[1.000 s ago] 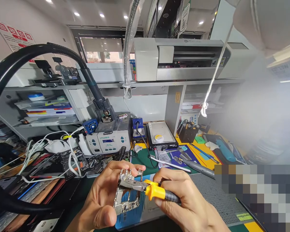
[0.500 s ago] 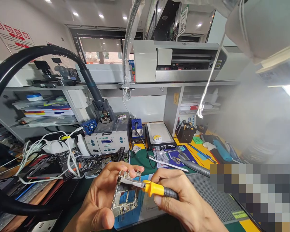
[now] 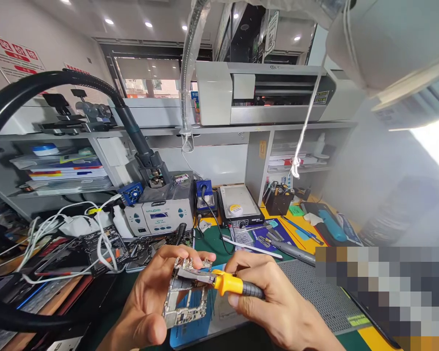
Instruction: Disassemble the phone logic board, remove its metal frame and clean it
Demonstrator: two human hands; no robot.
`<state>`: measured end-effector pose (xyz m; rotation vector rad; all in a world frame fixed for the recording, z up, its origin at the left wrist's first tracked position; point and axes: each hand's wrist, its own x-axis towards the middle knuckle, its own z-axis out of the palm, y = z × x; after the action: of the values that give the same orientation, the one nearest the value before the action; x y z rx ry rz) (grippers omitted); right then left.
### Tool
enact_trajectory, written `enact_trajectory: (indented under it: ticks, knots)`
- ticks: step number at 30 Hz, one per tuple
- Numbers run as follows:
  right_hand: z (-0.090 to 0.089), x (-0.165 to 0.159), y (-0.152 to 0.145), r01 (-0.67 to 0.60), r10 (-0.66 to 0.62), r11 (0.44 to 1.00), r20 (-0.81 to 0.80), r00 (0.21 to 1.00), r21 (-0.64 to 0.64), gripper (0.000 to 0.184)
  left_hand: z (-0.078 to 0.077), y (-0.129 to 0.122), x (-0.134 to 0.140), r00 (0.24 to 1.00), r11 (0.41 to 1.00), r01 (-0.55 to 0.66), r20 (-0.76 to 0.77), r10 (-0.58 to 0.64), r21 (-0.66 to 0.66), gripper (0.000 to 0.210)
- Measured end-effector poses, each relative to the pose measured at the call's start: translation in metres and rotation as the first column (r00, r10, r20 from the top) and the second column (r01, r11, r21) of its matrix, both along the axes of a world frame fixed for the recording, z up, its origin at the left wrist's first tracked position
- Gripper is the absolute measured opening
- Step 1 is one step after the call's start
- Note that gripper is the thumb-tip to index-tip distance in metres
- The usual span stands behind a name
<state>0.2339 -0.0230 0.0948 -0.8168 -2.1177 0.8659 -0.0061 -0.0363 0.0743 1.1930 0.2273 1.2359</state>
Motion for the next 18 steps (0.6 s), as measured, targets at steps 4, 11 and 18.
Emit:
enact_trajectory:
  ticks: [4, 11, 18]
  knots:
    - [0.0019, 0.0016, -0.0016, -0.030, 0.029, 0.999, 0.027, 0.999, 0.027, 0.027, -0.0018, 0.0001, 0.0011, 1.000, 1.000, -0.005, 0.003, 0.005, -0.027, 0.065]
    - [0.0010, -0.0015, -0.0002, -0.043, 0.039, 0.987, 0.026, 0.999, 0.157, 0.024, -0.0048, -0.0010, 0.0035, 0.999, 0.993, 0.036, 0.040, -0.032, -0.112, 0.068]
    - [0.0013, -0.0037, -0.0007, -0.070, 0.072, 0.997, -0.057, 0.996, 0.033, 0.025, -0.0064, -0.0007, 0.0040, 0.997, 0.994, 0.044, 0.074, -0.036, -0.102, 0.069]
